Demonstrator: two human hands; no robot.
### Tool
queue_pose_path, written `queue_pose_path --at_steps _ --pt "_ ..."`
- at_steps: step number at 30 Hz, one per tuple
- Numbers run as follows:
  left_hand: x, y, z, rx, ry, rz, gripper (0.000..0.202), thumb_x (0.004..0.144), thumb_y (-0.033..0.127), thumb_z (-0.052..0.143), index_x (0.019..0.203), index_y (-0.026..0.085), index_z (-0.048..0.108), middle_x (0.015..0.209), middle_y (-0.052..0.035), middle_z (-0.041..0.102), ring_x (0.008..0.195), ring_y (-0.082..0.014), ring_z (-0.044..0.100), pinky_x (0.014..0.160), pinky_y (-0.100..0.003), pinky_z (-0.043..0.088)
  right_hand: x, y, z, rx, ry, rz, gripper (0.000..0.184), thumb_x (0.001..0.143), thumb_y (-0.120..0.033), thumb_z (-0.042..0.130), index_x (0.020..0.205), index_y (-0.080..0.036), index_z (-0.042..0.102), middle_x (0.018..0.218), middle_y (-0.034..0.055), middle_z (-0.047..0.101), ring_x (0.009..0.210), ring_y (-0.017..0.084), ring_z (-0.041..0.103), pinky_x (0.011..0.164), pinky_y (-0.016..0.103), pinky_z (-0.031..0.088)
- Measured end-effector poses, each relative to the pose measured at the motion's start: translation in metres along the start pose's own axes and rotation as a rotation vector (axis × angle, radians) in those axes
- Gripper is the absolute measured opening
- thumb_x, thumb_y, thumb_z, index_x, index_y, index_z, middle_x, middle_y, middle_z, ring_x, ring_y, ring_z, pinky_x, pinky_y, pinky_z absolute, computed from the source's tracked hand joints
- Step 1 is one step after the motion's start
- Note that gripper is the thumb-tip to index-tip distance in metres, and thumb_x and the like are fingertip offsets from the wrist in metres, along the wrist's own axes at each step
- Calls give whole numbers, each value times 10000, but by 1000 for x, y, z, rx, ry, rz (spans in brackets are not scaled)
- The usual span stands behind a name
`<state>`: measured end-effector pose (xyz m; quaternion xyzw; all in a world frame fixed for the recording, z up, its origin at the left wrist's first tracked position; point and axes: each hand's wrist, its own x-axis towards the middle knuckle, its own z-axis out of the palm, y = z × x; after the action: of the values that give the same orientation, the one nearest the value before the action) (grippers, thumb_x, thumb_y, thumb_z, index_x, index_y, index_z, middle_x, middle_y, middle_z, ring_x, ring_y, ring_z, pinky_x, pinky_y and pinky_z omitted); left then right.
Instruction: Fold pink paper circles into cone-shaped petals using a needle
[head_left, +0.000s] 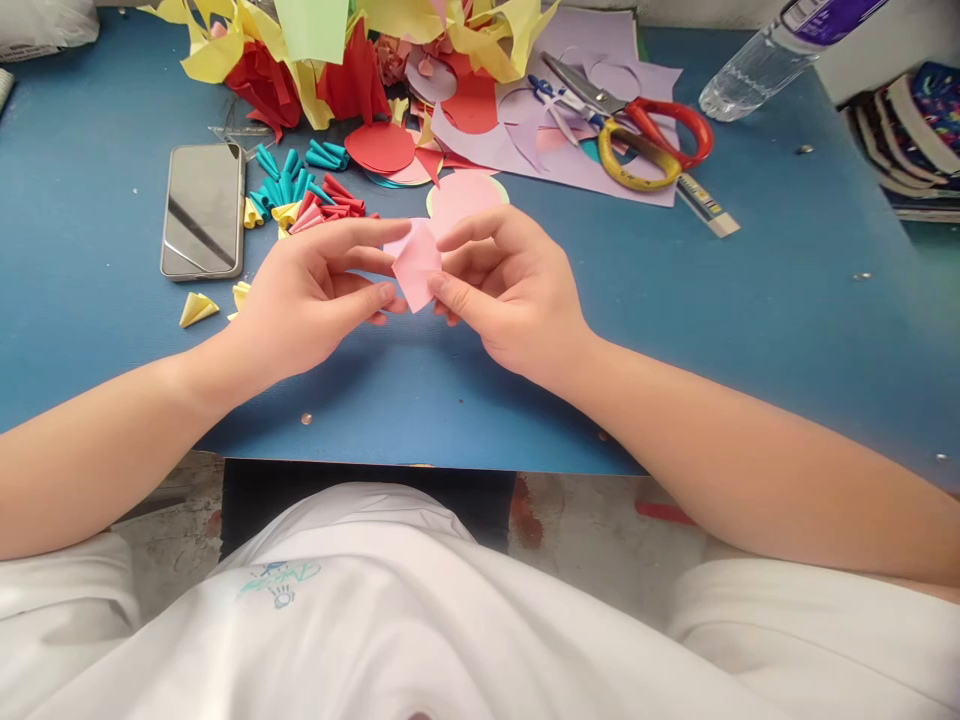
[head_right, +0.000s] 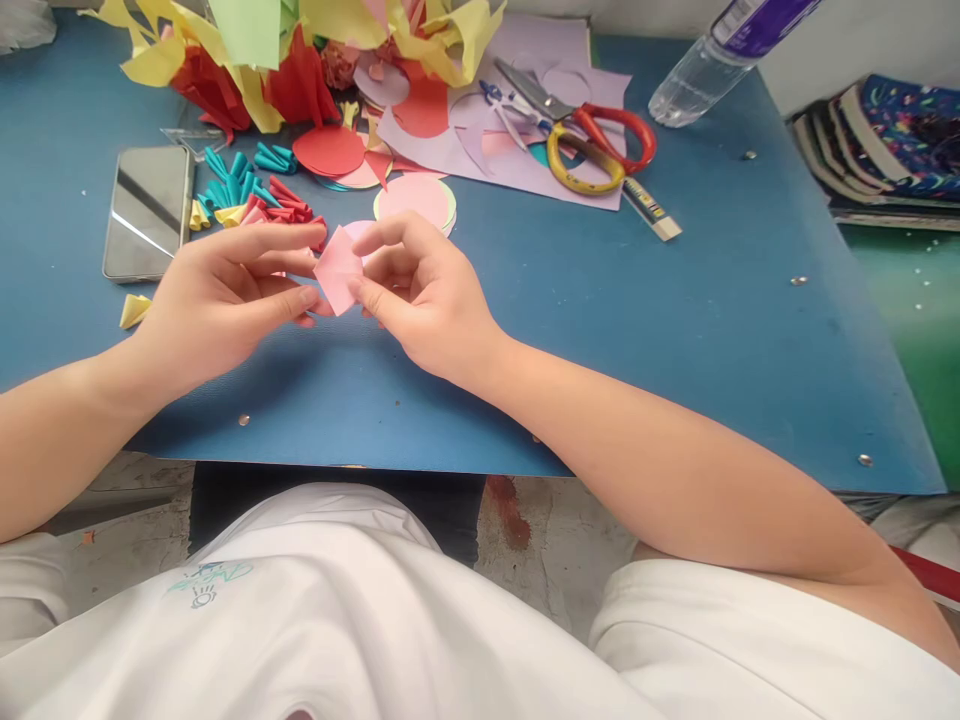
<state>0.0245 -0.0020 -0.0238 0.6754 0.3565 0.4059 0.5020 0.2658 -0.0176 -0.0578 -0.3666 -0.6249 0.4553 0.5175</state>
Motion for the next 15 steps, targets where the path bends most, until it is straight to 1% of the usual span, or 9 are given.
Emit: queue_pose_path --at_steps 3,4,6,9,11,13,15 --pt "-1 2 0 98 20 53 227 908 139 868 1111 210 939 1040 -32 922 890 -175 884 793 -310 732 -1 -2 0 -18 9 -12 411 991 -685 940 1049 -318 762 892 -2 800 745 214 747 685 417 678" --pt "-1 3 1 124 26 68 187 910 160 879 1076 214 946 1031 -29 923 899 -177 880 811 -318 730 -1 -3 0 -23 6 -9 413 994 -698 931 1034 -315 781 918 12 811 772 225 760 693 424 688" --pt "-2 4 0 165 39 93 165 912 209 899 1066 226 954 1058 -29 931 916 -184 873 820 -335 727 -2 -3 -1 -29 -9 -8 403 1000 -710 916 1018 -320 815 947 27 825 801 237 772 701 428 698" --pt "-2 5 -1 190 43 89 143 939 251 916 1075 229 955 1030 -31 927 918 -208 880 817 -372 740 -2 -2 -2 -25 -32 -38 381 1012 -703 902 1033 -327 839 984 31 847 846 236 786 761 418 724" --pt "-3 6 -1 183 35 70 130 972 287 945 1093 240 943 1058 -31 925 969 -232 895 893 -421 767 -2 0 -2 -31 -32 -61 396 1013 -707 897 1060 -317 841 1023 35 862 911 242 802 806 412 737" --pt "-4 8 -2 157 22 43 176 981 365 985 1106 257 925 1110 -25 921 1034 -255 902 995 -478 778 -3 0 -1 -40 -18 -67 415 1003 -709 907 1067 -304 842 1070 44 873 981 253 815 825 410 739" --pt "-4 10 -2 129 10 1 231 965 423 1012 1109 273 911 1145 -17 917 1070 -261 898 1058 -508 770 -4 -2 -1 -32 -3 -62 383 997 -672 929 1054 -302 851 1100 49 876 1010 259 821 822 411 738"
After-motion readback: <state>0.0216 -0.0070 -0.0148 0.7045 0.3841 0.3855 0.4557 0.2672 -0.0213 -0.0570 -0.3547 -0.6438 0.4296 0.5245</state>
